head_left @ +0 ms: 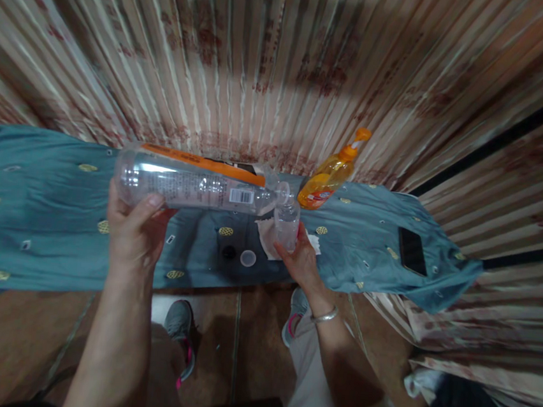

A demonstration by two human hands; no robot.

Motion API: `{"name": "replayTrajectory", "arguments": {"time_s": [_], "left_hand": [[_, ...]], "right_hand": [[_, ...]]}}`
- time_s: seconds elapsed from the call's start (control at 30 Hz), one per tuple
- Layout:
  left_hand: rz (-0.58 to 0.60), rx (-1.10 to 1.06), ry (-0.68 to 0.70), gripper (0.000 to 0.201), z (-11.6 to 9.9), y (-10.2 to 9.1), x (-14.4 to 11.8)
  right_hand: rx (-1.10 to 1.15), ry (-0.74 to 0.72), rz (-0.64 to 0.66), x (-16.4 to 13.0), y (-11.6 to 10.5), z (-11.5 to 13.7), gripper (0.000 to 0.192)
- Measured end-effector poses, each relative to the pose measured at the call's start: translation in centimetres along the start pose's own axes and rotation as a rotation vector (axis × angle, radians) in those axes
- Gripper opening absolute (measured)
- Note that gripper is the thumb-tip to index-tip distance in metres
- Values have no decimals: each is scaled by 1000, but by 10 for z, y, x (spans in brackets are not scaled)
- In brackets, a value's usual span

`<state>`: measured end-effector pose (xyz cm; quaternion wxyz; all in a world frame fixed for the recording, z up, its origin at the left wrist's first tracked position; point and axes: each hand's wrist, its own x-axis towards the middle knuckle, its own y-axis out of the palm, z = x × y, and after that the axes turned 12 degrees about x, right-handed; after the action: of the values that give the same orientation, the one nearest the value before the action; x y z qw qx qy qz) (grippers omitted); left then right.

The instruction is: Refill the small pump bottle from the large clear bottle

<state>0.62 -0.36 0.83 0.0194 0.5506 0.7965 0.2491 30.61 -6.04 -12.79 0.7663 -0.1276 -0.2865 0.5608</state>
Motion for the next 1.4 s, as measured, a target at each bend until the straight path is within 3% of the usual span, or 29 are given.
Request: {"name": "replayTrajectory", "arguments": {"time_s": [0.13, 0.57, 0.83, 1.1, 1.4], "left_hand": [[24, -8, 13, 63, 1, -2, 0], [-11, 4, -2, 66, -2, 1, 0], [38, 38, 34, 46, 0, -1, 0], [19, 15, 15, 52, -1, -1, 0], [42, 49, 37, 45, 1, -3, 1]], "right_hand": [[32, 64, 18, 1, 0, 2, 88], [33, 65, 25, 2, -2, 6, 87], [26, 36, -3, 1, 0, 3, 85], [27, 50, -1, 2, -1, 3, 87], [56, 64, 19, 2, -2, 6, 88]]}}
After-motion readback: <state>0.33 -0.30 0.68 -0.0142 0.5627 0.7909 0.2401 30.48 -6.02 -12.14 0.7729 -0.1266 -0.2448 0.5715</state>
